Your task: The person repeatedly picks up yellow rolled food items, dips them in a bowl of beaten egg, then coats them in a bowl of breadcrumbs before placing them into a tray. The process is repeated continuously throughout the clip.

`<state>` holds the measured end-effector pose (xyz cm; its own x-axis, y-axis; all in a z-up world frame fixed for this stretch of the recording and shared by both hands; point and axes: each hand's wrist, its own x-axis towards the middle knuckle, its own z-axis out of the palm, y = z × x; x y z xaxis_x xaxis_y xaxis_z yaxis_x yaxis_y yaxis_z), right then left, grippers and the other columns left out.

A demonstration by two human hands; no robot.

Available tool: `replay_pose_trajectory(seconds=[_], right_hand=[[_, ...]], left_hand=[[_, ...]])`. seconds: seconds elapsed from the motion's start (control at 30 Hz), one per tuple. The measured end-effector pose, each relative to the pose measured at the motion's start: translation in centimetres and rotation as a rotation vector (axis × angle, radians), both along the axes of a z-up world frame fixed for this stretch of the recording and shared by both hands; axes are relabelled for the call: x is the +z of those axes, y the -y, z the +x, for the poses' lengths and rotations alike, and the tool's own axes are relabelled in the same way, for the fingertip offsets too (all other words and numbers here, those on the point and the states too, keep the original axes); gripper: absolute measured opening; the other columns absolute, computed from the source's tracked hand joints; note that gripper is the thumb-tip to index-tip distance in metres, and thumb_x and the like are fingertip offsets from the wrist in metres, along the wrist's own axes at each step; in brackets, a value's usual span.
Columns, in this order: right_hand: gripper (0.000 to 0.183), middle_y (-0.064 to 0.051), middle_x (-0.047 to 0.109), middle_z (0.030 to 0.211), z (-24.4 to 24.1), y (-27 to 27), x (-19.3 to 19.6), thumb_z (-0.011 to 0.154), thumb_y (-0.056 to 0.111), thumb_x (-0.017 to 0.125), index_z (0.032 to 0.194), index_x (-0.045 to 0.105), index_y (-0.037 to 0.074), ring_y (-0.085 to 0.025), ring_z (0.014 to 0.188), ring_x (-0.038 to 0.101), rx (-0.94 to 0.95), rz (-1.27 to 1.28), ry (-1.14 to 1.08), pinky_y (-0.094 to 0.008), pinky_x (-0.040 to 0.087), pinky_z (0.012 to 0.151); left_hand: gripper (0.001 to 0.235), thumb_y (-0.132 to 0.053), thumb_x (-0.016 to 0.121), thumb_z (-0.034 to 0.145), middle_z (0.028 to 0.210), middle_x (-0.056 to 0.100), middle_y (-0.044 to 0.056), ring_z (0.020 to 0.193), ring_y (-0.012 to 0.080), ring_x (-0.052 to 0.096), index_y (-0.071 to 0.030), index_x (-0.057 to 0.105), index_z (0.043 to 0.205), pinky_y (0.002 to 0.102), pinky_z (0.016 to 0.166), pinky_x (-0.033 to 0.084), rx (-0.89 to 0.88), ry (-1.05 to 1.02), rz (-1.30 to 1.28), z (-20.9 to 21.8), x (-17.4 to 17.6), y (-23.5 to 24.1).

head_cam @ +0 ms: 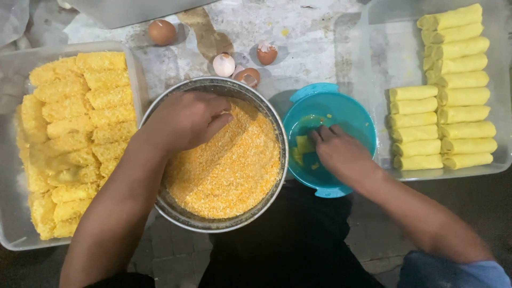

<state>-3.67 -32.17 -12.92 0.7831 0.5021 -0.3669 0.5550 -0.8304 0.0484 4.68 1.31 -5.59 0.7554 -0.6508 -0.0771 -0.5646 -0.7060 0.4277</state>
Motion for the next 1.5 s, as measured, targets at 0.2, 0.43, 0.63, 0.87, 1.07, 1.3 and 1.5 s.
replay_pose_trajectory(seconds=[0.2, 0.43, 0.63, 0.87, 1.07, 1.3, 1.5], right_hand=[[0.025, -0.018, 0.071, 0.098, -0.5, -0.3, -1.3, 0.081, 0.012, 0.06, 0.102, 0.071, 0.003, -0.039, 0.091, 0.071, -0.266, 0.228, -0.408, -0.044, 0.058, 0.073], [0.037, -0.016, 0.072, 0.093, 2.1, -2.9, 4.2, 0.087, 0.011, 0.062, 0.12, 0.064, -0.004, -0.027, 0.084, 0.063, -0.663, 0.881, -0.859, -0.041, 0.055, 0.081], [0.04, -0.005, 0.061, 0.094, 1.8, -1.6, 3.7, 0.08, -0.005, 0.069, 0.118, 0.057, 0.001, -0.016, 0.083, 0.06, -0.718, 1.409, -0.813, -0.031, 0.053, 0.073], [0.04, -0.009, 0.057, 0.085, 2.5, -1.6, 3.0, 0.08, -0.003, 0.064, 0.118, 0.055, 0.003, -0.021, 0.078, 0.055, -0.559, 1.069, -0.514, -0.033, 0.046, 0.067], [0.04, -0.023, 0.07, 0.103, 2.4, -3.0, 5.9, 0.082, 0.002, 0.06, 0.121, 0.053, 0.006, -0.043, 0.096, 0.069, -0.44, 0.458, -0.669, -0.051, 0.055, 0.077], [0.028, -0.018, 0.076, 0.098, 4.9, 0.9, 6.1, 0.082, 0.003, 0.063, 0.109, 0.068, 0.002, -0.031, 0.081, 0.073, -0.368, 0.649, -0.859, -0.044, 0.06, 0.073], [0.027, -0.029, 0.067, 0.109, 4.3, 3.9, 3.0, 0.078, -0.01, 0.065, 0.105, 0.061, -0.01, -0.032, 0.093, 0.071, -0.397, 1.527, -1.002, -0.05, 0.063, 0.08]], left_hand=[[0.02, -0.03, 0.062, 0.095, 0.077, 0.072, 0.006, 0.077, 0.0281, 0.071, -0.014, 0.072, 0.1, 0.041, 0.068, 0.057, 0.019, -0.003, -0.008, -0.1, -0.1, -0.2], [0.02, -0.028, 0.062, 0.095, 0.078, 0.072, 0.006, 0.078, 0.028, 0.071, -0.014, 0.072, 0.105, 0.04, 0.068, 0.056, 0.015, -0.026, -0.052, 0.1, -0.3, -0.3], [0.021, -0.03, 0.062, 0.095, 0.076, 0.071, 0.006, 0.076, 0.0295, 0.07, -0.013, 0.072, 0.103, 0.042, 0.067, 0.056, 0.027, -0.022, -0.039, -0.1, -0.1, -0.1], [0.022, -0.028, 0.061, 0.096, 0.078, 0.073, 0.006, 0.078, 0.0274, 0.071, -0.014, 0.073, 0.107, 0.04, 0.069, 0.056, 0.034, -0.068, -0.017, 0.0, 0.4, 0.1], [0.022, -0.028, 0.062, 0.095, 0.08, 0.073, 0.006, 0.079, 0.0281, 0.071, -0.014, 0.073, 0.109, 0.042, 0.069, 0.056, 0.045, -0.058, 0.004, -0.1, 0.3, 0.0], [0.021, -0.027, 0.062, 0.095, 0.079, 0.073, 0.008, 0.079, 0.0299, 0.071, -0.013, 0.073, 0.106, 0.042, 0.069, 0.056, 0.031, -0.074, -0.009, 0.0, 0.3, 0.0], [0.026, -0.032, 0.057, 0.096, 0.083, 0.074, 0.006, 0.082, 0.0274, 0.072, -0.015, 0.072, 0.109, 0.041, 0.071, 0.056, 0.04, -0.088, -0.018, 0.1, 0.3, -0.2]])
